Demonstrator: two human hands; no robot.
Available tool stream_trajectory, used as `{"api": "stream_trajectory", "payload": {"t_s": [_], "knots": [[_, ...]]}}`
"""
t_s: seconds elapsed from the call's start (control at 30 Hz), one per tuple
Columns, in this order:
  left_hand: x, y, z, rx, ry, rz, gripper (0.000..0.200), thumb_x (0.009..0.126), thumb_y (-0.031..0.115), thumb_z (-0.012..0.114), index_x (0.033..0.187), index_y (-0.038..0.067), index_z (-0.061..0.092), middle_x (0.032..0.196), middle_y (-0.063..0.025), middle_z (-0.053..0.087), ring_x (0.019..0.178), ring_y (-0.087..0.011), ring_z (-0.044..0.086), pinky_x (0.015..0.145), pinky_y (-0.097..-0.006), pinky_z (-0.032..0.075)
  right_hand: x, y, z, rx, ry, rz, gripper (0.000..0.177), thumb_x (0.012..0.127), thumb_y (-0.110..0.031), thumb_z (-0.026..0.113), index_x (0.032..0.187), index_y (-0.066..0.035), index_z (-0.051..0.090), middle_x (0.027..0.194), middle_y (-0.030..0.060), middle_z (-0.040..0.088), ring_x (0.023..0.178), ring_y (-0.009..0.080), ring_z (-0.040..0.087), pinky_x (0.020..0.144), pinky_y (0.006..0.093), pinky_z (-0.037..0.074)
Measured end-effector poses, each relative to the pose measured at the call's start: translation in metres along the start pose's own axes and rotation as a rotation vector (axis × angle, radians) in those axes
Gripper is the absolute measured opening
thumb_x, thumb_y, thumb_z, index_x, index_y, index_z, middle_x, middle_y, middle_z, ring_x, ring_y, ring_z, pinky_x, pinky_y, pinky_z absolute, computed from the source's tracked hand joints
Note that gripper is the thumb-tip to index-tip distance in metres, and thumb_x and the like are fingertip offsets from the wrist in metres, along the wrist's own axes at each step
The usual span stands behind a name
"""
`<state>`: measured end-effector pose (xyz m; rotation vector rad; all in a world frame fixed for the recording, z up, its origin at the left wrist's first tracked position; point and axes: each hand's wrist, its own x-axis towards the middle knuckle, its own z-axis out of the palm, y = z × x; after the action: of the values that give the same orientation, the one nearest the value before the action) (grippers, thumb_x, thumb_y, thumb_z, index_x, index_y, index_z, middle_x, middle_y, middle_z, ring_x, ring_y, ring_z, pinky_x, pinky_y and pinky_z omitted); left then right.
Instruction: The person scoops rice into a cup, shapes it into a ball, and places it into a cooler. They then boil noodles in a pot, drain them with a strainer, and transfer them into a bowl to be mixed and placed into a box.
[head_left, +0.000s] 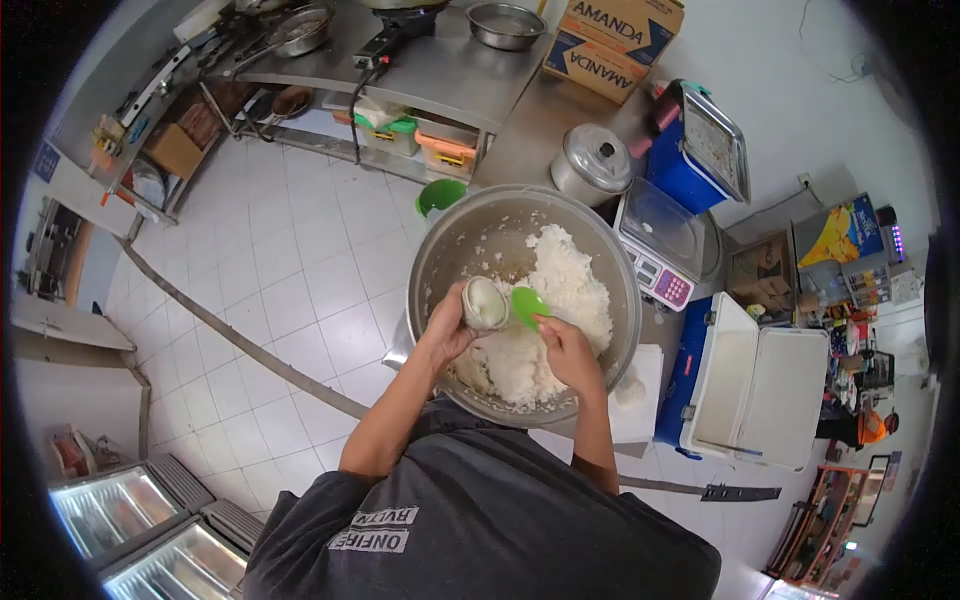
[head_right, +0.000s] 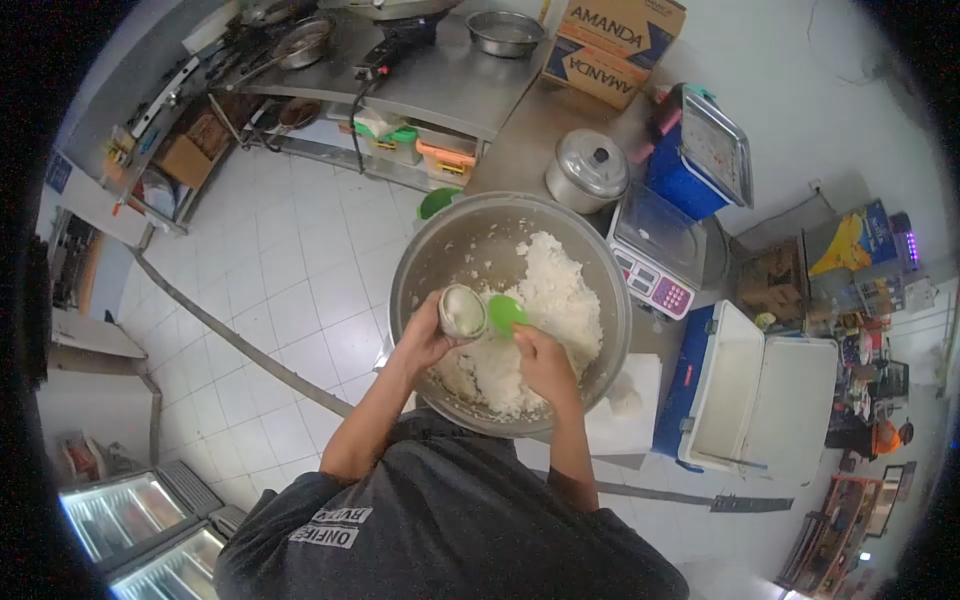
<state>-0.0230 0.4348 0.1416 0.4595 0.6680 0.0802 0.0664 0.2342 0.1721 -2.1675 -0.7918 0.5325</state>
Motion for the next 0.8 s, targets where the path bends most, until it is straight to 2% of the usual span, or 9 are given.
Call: {"api": "stream_trajectory", "payload": {"t_s": [0.13, 0.2, 0.3, 0.43, 0.53, 0.6, 0.63, 0.7, 0.8], "knots": [[-0.003, 0.007, -0.01, -0.048, 0.062, 0.015, 0.041, 0.104, 0.039, 0.032, 0.126, 0.011, 0.052, 0.12, -0.0109, 0.06, 0.111, -0.0283, 0.06, 0.09, -0.0538, 0.052, -0.015, -0.062, 0.001, -0.059, 0.027, 0.147, 0.032, 0.098, -0.016, 0.05, 0.128, -0.009, 0.061, 0.083, 0.0211, 0.067, 0.071, 0.0266, 0.065, 0.073, 0.0358, 0.05], [-0.007, 0.004, -0.007, -0.024, 0.036, 0.048, 0.041, 0.104, 0.039, 0.032, 0.126, 0.01, 0.052, 0.121, -0.0117, 0.059, 0.111, -0.0289, 0.06, 0.091, -0.0541, 0.052, -0.018, -0.058, 0.027, -0.152, 0.011, -0.141, 0.032, 0.094, -0.017, 0.051, 0.123, -0.01, 0.064, 0.083, 0.0218, 0.068, 0.076, 0.039, 0.067, 0.071, 0.0451, 0.052], [-0.027, 0.001, 0.0, 0.067, 0.029, 0.073, 0.041, 0.104, 0.039, 0.033, 0.125, 0.009, 0.052, 0.121, -0.0117, 0.06, 0.11, -0.028, 0.06, 0.089, -0.0533, 0.052, -0.02, -0.059, 0.034, -0.415, -0.062, -0.063, 0.035, 0.093, -0.017, 0.05, 0.125, -0.011, 0.062, 0.085, 0.0219, 0.067, 0.08, 0.0395, 0.067, 0.073, 0.0468, 0.051], [-0.036, 0.003, -0.01, 0.005, -0.039, 0.077, 0.041, 0.104, 0.038, 0.033, 0.126, 0.008, 0.052, 0.122, -0.0113, 0.06, 0.111, -0.0271, 0.06, 0.088, -0.0522, 0.053, -0.034, -0.063, 0.0, -0.226, -0.035, -0.094, 0.035, 0.094, -0.021, 0.051, 0.126, -0.012, 0.062, 0.084, 0.0224, 0.068, 0.082, 0.04, 0.067, 0.075, 0.0469, 0.051], [-0.054, 0.011, -0.008, -0.116, -0.061, 0.143, 0.037, 0.104, 0.034, 0.034, 0.124, 0.009, 0.053, 0.123, -0.0095, 0.059, 0.112, -0.0266, 0.06, 0.091, -0.0489, 0.053, -0.039, -0.049, -0.007, -0.106, 0.03, 0.006, 0.038, 0.096, -0.031, 0.052, 0.127, -0.012, 0.062, 0.104, 0.0282, 0.065, 0.097, 0.0419, 0.064, 0.086, 0.0455, 0.05], [-0.059, 0.005, -0.011, -0.201, -0.224, 0.167, 0.037, 0.104, 0.033, 0.035, 0.126, 0.008, 0.052, 0.125, -0.0116, 0.059, 0.114, -0.0281, 0.059, 0.094, -0.0487, 0.052, -0.041, -0.02, 0.005, -0.646, -0.018, -0.086, 0.058, 0.09, -0.04, 0.063, 0.136, -0.006, 0.052, 0.126, 0.0317, 0.055, 0.116, 0.0407, 0.056, 0.098, 0.0434, 0.046], [-0.065, 0.003, -0.002, -0.19, -0.236, 0.147, 0.037, 0.104, 0.033, 0.035, 0.126, 0.008, 0.052, 0.125, -0.0116, 0.059, 0.114, -0.0281, 0.059, 0.094, -0.0487, 0.052, -0.042, -0.016, 0.009, -0.645, -0.004, -0.063, 0.058, 0.09, -0.04, 0.063, 0.136, -0.006, 0.052, 0.126, 0.0317, 0.055, 0.116, 0.0407, 0.056, 0.098, 0.0434, 0.046], [-0.084, -0.011, 0.02, -0.246, -0.245, 0.138, 0.038, 0.104, 0.031, 0.033, 0.128, 0.006, 0.051, 0.127, -0.0132, 0.058, 0.116, -0.0282, 0.058, 0.094, -0.05, 0.051, -0.046, -0.013, 0.024, 0.183, 0.101, -0.184, 0.091, 0.075, -0.04, 0.081, 0.143, 0.001, 0.037, 0.139, 0.0282, 0.045, 0.129, 0.0361, 0.047, 0.105, 0.0413, 0.04], [-0.1, -0.044, 0.042, -0.185, -0.295, 0.028, 0.043, 0.105, 0.034, 0.031, 0.129, 0.004, 0.05, 0.13, -0.0127, 0.056, 0.117, -0.0273, 0.057, 0.098, -0.0486, 0.048, -0.074, -0.043, 0.017, 0.467, 0.186, -0.238, 0.113, 0.063, -0.032, 0.092, 0.146, 0.006, 0.025, 0.135, 0.0241, 0.049, 0.128, 0.0315, 0.048, 0.106, 0.039, 0.04]]}}
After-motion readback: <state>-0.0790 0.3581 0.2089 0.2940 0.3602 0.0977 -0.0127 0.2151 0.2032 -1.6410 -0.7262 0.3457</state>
